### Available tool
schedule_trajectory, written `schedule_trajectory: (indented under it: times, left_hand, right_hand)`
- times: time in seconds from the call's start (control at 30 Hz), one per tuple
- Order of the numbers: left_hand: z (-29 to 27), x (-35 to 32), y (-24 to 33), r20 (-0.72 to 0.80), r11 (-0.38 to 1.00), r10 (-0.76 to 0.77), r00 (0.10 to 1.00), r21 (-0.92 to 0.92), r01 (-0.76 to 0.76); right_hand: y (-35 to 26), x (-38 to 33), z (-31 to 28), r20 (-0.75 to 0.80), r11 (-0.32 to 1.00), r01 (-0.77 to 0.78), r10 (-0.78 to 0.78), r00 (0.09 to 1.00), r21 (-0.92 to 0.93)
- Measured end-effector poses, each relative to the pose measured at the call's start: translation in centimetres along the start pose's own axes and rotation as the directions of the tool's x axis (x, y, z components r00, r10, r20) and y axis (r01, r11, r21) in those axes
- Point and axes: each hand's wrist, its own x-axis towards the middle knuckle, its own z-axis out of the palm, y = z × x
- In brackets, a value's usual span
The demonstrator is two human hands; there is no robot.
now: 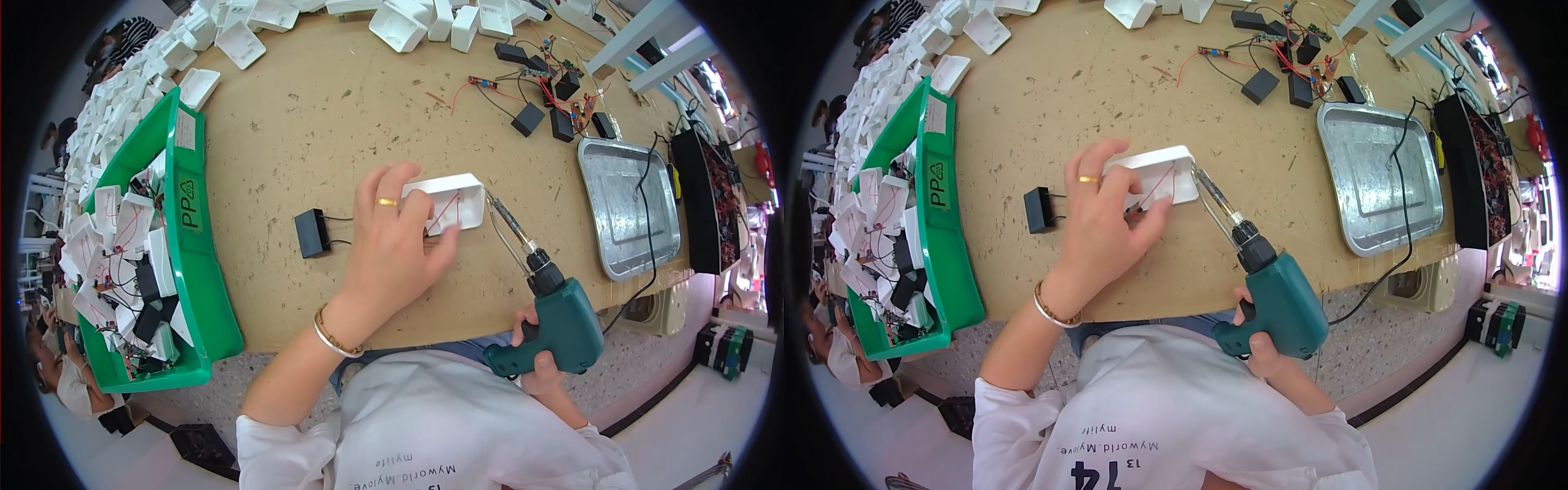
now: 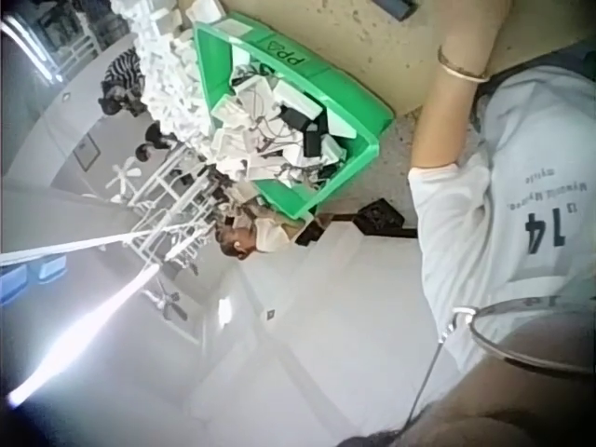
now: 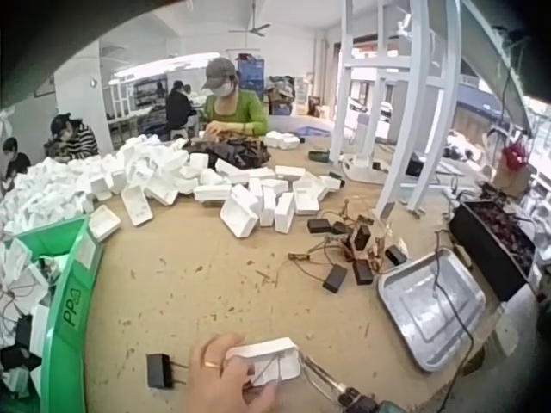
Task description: The person is using a handheld soldering iron to attach wires to electronic components and placing them into white plastic housings.
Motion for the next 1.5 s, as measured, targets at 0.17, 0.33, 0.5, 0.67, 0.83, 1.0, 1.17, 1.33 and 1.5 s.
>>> schedule_trajectory:
  times: [0.17,0.33,0.5,0.67,0.83,1.0,1.17,1.33,1.5]
  left_hand:
    - [-1.6,-0.3,-0.1,0.019,0.998,0.041,0.999,0.053,-0.042]
    - [-4.8,0.6,-0.1,0.132,0.979,-0.171,0.976,0.136,0.154]
    - [-16.3,0.3,-0.7,-0.166,0.883,-0.464,0.870,-0.162,0.440]
    - [-31.1,-3.3,-5.2,-0.521,0.694,-0.630,0.576,-0.044,0.719]
    - [-43.2,-10.6,-13.9,-0.724,0.364,-0.609,0.323,0.106,0.925]
    - [-39.9,-6.9,-15.0,-0.735,-0.140,-0.142,0.663,0.678,0.722]
    - [-27.3,10.5,-16.5,-0.386,0.616,-0.028,0.922,0.720,0.320]
    - [-15.2,18.1,-23.1,-0.219,0.686,-0.422,0.880,0.557,0.468]
    - [-9.4,17.6,-32.2,-0.505,0.793,-0.418,0.755,0.202,0.575]
  right_hand:
    - [0.1,0.2,0.2,0.013,0.998,0.053,-0.054,0.998,0.018]
    - [0.0,0.1,0.0,0.022,1.000,0.017,-0.017,1.000,0.005]
    - [1.3,-0.1,-1.7,0.044,0.995,0.102,-0.102,0.994,0.021]
    - [1.5,0.3,-1.1,0.045,0.986,0.111,-0.117,0.992,0.122]
    - [1.7,0.2,-1.9,-0.017,0.983,0.123,-0.122,0.992,0.139]
    - [1.7,0.7,-1.4,0.041,0.990,0.016,-0.022,0.999,0.143]
    - [0.2,1.0,-0.6,-0.062,0.983,-0.009,0.021,0.998,0.183]
    - [-0.1,1.5,-0.5,-0.086,0.971,0.036,-0.016,0.996,0.235]
    - [1.5,-0.1,-1.2,-0.061,0.980,0.042,-0.030,0.998,0.195]
